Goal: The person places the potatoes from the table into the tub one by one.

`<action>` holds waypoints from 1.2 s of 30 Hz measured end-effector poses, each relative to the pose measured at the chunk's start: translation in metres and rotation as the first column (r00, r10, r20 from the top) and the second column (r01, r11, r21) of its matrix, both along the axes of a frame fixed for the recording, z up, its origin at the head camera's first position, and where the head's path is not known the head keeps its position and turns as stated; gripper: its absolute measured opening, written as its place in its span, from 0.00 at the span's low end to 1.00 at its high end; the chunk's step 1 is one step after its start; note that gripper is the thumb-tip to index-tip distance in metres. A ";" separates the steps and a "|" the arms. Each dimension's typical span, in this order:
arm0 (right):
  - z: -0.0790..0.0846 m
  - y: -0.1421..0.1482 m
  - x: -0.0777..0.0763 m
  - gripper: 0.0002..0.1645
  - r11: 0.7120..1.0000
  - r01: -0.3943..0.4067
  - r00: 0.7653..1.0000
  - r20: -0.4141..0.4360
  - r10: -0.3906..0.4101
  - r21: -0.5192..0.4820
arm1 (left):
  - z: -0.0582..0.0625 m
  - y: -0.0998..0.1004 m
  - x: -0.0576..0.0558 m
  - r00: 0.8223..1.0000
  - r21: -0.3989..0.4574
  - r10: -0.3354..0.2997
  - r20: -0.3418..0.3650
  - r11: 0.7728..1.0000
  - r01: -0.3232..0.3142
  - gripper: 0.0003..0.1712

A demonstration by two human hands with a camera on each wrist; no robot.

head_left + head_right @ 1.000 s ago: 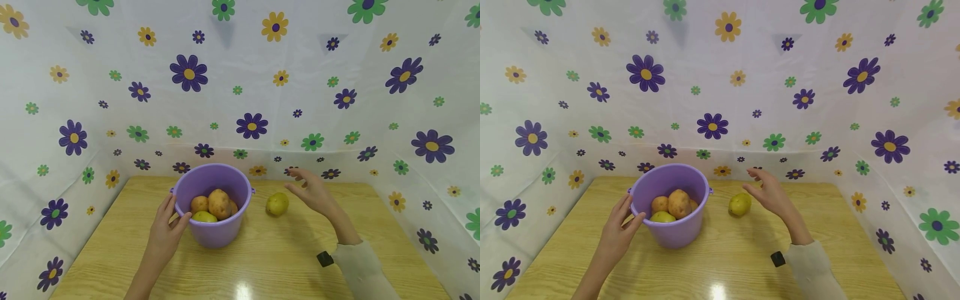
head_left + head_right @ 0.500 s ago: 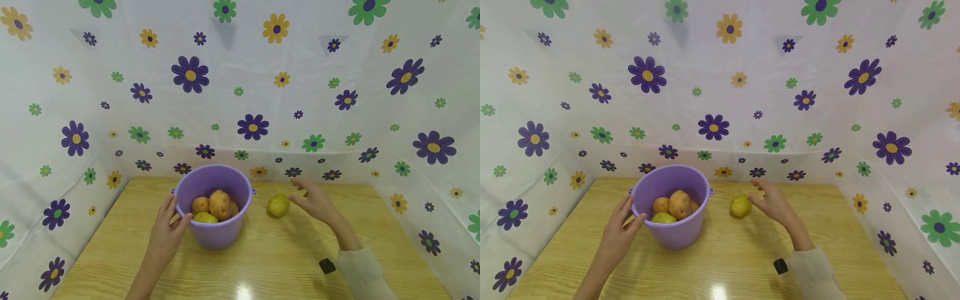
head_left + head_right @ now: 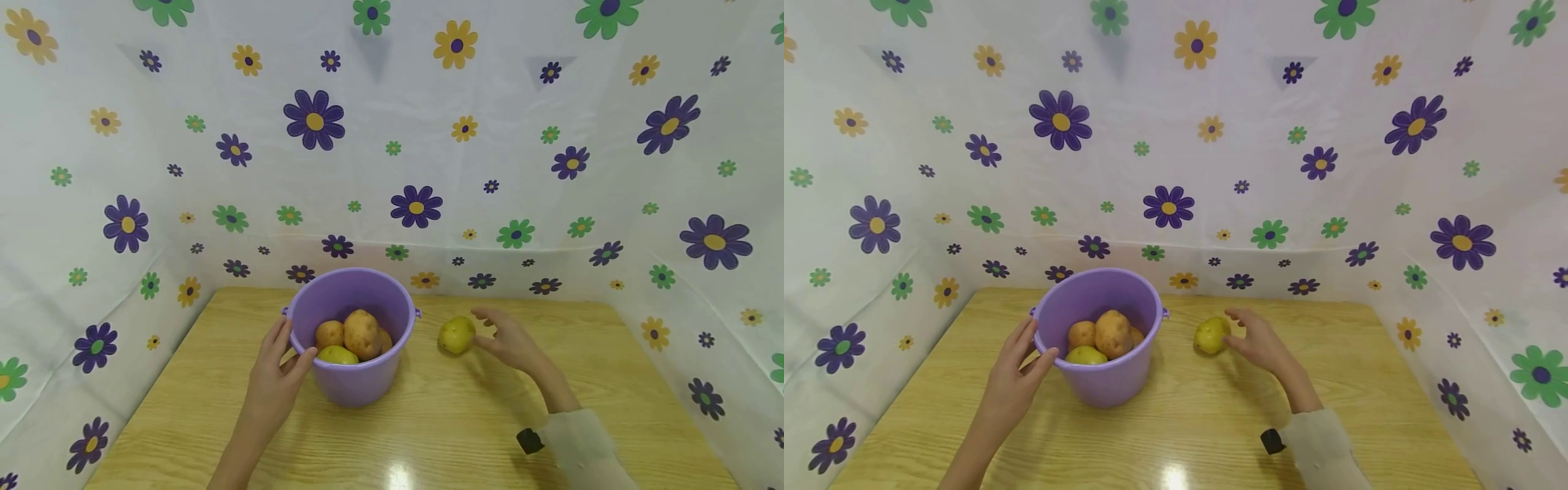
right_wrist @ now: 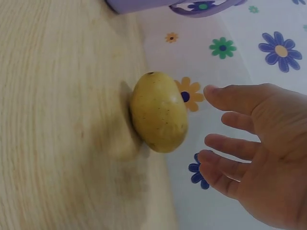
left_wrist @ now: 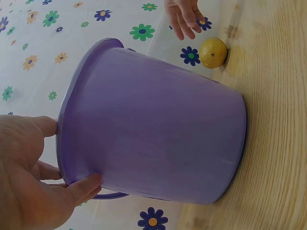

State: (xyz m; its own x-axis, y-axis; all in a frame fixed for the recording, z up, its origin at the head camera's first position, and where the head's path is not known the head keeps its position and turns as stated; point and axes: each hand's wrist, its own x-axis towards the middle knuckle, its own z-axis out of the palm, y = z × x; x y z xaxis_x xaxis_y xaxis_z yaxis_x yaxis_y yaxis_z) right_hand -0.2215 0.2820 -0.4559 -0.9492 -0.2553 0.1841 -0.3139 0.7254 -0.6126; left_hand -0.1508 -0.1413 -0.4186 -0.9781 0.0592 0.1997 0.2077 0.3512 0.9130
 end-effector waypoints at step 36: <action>-0.043 -0.014 -0.023 0.44 0.999 -0.041 0.999 0.007 0.041 0.019 | -0.004 -0.002 -0.003 1.000 -0.011 0.006 0.020 1.000 -0.005 0.45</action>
